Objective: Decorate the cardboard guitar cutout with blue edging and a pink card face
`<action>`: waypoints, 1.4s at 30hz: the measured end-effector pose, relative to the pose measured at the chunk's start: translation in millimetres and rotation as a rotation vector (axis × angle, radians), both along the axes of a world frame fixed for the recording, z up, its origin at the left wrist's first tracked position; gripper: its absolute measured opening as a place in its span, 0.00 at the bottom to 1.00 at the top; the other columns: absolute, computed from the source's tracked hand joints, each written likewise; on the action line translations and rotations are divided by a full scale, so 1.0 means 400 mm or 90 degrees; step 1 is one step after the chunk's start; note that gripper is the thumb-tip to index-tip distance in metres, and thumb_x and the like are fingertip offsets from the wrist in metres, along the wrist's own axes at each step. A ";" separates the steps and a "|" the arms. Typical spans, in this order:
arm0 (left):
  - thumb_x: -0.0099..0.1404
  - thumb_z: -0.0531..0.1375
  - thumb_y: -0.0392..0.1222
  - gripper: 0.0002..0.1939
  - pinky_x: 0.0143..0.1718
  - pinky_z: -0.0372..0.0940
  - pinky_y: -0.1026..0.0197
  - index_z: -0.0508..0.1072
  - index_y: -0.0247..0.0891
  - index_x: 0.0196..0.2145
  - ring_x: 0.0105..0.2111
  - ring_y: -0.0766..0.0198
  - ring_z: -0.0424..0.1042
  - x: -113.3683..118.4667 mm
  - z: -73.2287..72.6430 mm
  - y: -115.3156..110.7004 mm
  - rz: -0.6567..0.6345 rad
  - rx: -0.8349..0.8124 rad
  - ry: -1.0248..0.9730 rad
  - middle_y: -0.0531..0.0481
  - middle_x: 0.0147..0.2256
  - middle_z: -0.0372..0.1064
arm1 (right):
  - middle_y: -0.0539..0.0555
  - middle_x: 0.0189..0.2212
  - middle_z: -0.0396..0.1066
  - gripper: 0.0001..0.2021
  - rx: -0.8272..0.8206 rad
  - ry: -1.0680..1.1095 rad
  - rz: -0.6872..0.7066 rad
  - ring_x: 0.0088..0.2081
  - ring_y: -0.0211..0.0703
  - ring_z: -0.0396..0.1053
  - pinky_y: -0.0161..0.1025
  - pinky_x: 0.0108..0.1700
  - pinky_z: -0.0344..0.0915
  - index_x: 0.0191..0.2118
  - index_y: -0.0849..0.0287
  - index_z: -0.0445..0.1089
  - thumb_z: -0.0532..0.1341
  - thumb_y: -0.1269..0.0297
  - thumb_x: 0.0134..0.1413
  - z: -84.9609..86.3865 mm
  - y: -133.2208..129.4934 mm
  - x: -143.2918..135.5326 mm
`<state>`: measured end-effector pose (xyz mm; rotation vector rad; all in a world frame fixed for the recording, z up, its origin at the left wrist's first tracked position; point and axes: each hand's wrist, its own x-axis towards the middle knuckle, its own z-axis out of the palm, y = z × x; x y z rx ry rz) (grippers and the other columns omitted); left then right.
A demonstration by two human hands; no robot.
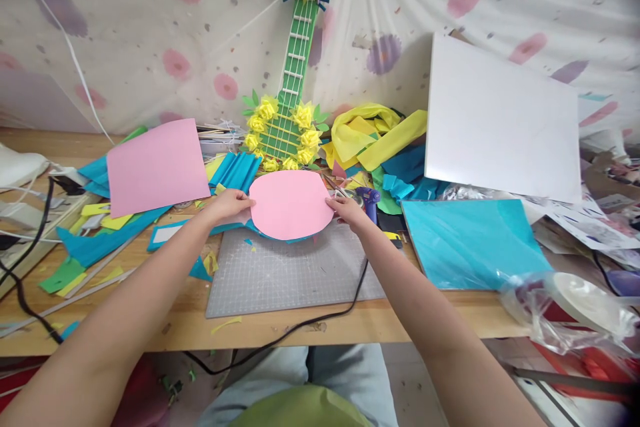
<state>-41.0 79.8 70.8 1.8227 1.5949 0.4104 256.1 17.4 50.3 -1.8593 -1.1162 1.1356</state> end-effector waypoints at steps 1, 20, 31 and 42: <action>0.48 0.59 0.51 0.14 0.23 0.54 0.65 0.66 0.37 0.19 0.23 0.66 0.63 0.001 0.002 -0.002 0.000 -0.002 -0.001 0.53 0.21 0.64 | 0.50 0.24 0.65 0.11 0.001 -0.005 -0.002 0.22 0.31 0.62 0.27 0.18 0.54 0.32 0.62 0.66 0.59 0.57 0.51 -0.001 -0.001 -0.002; 0.61 0.50 0.44 0.18 0.52 0.57 0.59 0.67 0.34 0.46 0.49 0.59 0.64 0.065 0.035 0.000 -0.083 0.308 0.080 0.44 0.48 0.67 | 0.49 0.22 0.65 0.13 -0.010 0.016 0.075 0.22 0.32 0.64 0.27 0.18 0.53 0.26 0.61 0.61 0.61 0.57 0.49 -0.004 -0.075 -0.004; 0.64 0.43 0.59 0.34 0.61 0.33 0.45 0.50 0.38 0.62 0.63 0.53 0.34 0.223 -0.081 -0.134 -0.341 0.292 0.252 0.40 0.64 0.36 | 0.57 0.34 0.72 0.11 0.037 0.126 -0.018 0.26 0.33 0.67 0.30 0.27 0.65 0.33 0.62 0.67 0.54 0.60 0.57 0.018 -0.048 0.032; 0.64 0.43 0.59 0.34 0.61 0.31 0.46 0.50 0.37 0.62 0.63 0.54 0.35 0.217 -0.098 -0.148 -0.332 0.361 0.270 0.40 0.64 0.37 | 0.49 0.21 0.66 0.08 0.063 0.111 -0.044 0.22 0.32 0.63 0.32 0.26 0.66 0.24 0.63 0.65 0.63 0.65 0.46 -0.012 0.026 0.001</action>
